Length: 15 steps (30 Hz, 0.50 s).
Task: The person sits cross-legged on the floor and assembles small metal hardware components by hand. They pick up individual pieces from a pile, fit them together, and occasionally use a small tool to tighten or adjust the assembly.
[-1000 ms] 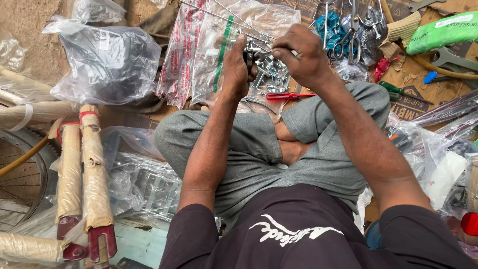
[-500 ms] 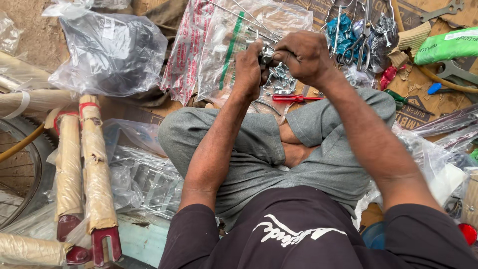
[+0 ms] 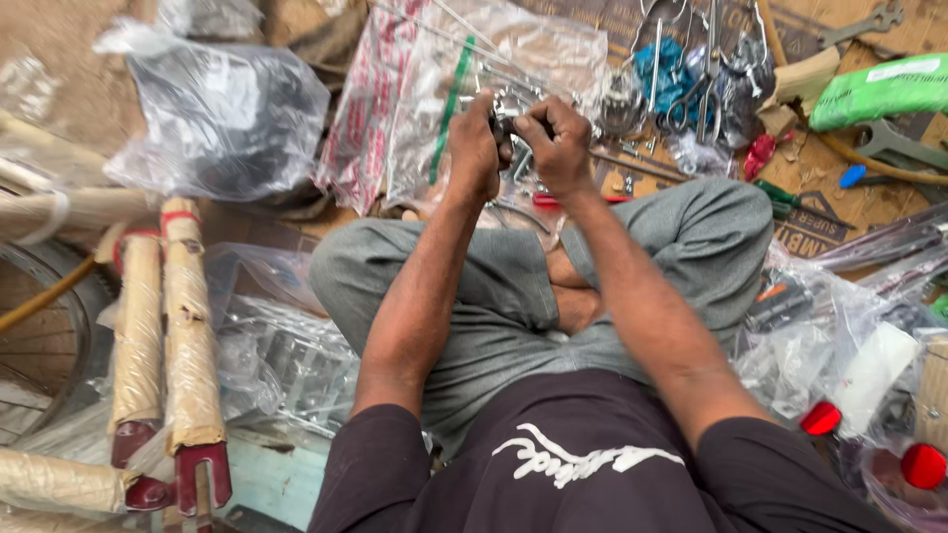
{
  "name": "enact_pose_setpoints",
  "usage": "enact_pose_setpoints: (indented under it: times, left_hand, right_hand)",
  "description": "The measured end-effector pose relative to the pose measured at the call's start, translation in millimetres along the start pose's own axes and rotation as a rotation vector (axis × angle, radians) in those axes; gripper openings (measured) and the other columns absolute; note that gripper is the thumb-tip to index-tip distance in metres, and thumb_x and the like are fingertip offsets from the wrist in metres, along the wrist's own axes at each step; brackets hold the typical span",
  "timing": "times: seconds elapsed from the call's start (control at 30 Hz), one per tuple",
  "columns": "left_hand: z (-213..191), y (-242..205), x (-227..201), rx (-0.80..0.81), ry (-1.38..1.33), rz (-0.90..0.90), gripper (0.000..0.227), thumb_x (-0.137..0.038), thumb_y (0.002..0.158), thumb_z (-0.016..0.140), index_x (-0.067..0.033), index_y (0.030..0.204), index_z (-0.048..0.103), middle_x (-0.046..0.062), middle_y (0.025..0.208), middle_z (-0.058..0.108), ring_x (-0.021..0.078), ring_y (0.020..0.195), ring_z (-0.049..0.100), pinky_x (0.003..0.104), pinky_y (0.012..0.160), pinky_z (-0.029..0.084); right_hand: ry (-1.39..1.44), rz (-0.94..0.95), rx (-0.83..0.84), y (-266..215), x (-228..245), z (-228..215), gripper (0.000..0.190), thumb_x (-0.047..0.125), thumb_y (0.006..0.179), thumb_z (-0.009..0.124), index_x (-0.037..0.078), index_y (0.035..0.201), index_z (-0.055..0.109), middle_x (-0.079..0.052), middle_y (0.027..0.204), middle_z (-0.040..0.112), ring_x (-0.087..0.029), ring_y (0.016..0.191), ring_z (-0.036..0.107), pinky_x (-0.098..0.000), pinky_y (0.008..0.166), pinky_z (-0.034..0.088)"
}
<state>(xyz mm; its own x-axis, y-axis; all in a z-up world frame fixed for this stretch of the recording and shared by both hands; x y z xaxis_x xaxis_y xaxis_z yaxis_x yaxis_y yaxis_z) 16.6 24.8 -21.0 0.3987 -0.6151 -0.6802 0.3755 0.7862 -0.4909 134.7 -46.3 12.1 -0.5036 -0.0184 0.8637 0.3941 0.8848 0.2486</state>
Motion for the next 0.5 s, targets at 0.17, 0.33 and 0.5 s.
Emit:
enact_pose_setpoints:
  times: [0.17, 0.33, 0.5]
  left_hand:
    - [10, -3, 5, 0.112, 0.122, 0.044, 0.040, -0.035, 0.103, 0.054, -0.0059, 0.076, 0.059, 0.002, 0.056, 0.053, 0.0110, 0.038, 0.047, 0.030, 0.033, 0.034]
    - [14, -3, -2, 0.079, 0.194, -0.013, 0.044, -0.039, 0.102, 0.052, -0.0064, 0.075, 0.062, 0.007, 0.060, 0.065, 0.0100, 0.039, 0.049, 0.028, 0.034, 0.034]
    - [12, -3, -6, 0.076, 0.220, 0.049, 0.047, -0.040, 0.101, 0.052, -0.0045, 0.072, 0.063, 0.008, 0.060, 0.066, 0.0100, 0.038, 0.050, 0.029, 0.032, 0.035]
  right_hand:
    - [-0.247, -0.382, 0.197, 16, 15, -42, 0.019, 0.021, 0.101, 0.079, 0.007, 0.092, 0.070, -0.005, 0.081, 0.064, -0.020, 0.075, 0.058, -0.0369, 0.069, 0.046]
    - [-0.592, -0.587, 0.448, 51, 41, -53, 0.021, 0.025, 0.098, 0.081, 0.009, 0.088, 0.072, -0.004, 0.079, 0.066, -0.022, 0.076, 0.060, -0.0402, 0.072, 0.050]
    - [-0.672, -0.704, 0.453, 61, 62, -48, 0.016, 0.022, 0.094, 0.081, 0.010, 0.089, 0.070, -0.003, 0.080, 0.066, -0.020, 0.078, 0.062, -0.0378, 0.073, 0.051]
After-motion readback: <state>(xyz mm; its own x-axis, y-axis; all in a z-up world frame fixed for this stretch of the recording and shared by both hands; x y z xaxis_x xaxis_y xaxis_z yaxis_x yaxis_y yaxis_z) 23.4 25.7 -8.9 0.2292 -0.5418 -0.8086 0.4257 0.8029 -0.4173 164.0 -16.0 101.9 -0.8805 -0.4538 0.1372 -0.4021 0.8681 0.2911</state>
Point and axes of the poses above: each hand's wrist, its own y-axis towards the middle knuckle, its own z-axis out of the palm, x = y × z, the point moved 3 cm from there along y, towards the middle knuckle
